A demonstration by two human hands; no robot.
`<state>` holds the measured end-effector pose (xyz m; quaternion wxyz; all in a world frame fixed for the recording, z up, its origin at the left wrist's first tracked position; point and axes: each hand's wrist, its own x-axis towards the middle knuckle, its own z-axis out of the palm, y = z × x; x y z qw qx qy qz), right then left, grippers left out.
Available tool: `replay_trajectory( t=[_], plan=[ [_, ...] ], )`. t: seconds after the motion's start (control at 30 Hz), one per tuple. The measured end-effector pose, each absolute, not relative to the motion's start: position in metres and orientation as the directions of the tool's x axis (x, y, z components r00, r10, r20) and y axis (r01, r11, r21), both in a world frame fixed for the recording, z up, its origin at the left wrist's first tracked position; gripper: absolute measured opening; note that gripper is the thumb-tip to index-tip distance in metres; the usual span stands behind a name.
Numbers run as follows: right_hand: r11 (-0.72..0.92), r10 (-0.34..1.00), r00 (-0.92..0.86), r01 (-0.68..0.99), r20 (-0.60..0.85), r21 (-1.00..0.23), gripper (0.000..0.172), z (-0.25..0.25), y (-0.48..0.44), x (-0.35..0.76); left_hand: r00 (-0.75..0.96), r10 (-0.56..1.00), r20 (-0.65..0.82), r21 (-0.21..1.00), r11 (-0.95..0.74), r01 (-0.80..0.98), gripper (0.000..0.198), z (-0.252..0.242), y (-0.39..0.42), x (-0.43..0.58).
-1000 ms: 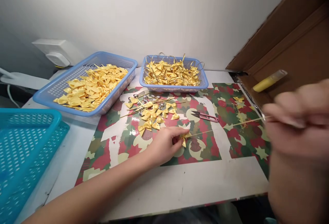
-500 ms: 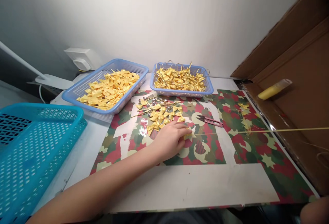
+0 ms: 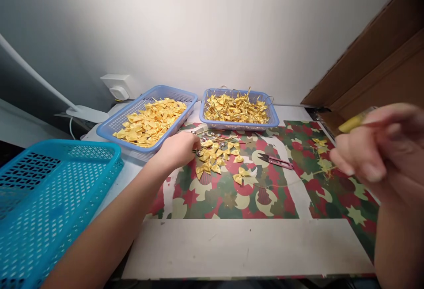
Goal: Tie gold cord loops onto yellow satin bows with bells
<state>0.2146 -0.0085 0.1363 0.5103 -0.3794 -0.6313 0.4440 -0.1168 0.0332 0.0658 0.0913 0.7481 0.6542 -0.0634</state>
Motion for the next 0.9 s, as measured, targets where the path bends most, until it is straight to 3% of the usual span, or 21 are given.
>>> replay_trajectory(
  t=[0.1,0.27,0.33,0.43,0.5,0.57,0.7,0.9],
  plan=[
    [0.218,0.922,-0.318,-0.047,0.221,-0.975,0.017,0.133,-0.009,0.187,0.141,0.964,-0.226,0.1,-0.121,0.988,0.018,0.063,0.03,-0.112],
    [0.048,0.85,-0.526,0.046,0.016,-0.998,0.02,0.105,0.001,0.157,0.148,0.969,-0.199,0.129,-0.124,0.984,0.011,0.058,0.031,-0.109],
    [-0.038,0.786,-0.615,0.064,-0.069,-0.997,0.019,0.09,0.002,0.143,0.165,0.968,-0.188,0.205,-0.125,0.971,0.008,0.061,0.033,-0.114],
    [-0.116,0.71,-0.68,0.141,-0.182,-0.983,0.017,0.071,-0.002,0.124,0.223,0.951,-0.213,0.559,-0.068,0.826,0.015,0.071,0.034,-0.123],
    [-0.108,0.725,-0.661,0.167,-0.193,-0.98,0.014,0.062,-0.005,0.115,0.318,0.909,-0.271,0.827,0.05,0.56,0.026,0.076,0.034,-0.125],
    [-0.093,0.765,-0.624,0.141,-0.162,-0.986,0.014,0.057,-0.007,0.111,0.422,0.858,-0.291,0.94,0.176,0.291,0.034,0.078,0.033,-0.122],
    [-0.067,0.797,-0.593,0.1,-0.113,-0.993,0.014,0.056,-0.009,0.111,0.505,0.817,-0.278,0.956,0.286,0.063,0.035,0.072,0.03,-0.11],
    [-0.095,0.806,-0.575,0.106,-0.139,-0.99,0.015,0.06,-0.011,0.111,0.521,0.813,-0.261,0.945,0.326,-0.034,0.035,0.066,0.028,-0.103]
  ],
)
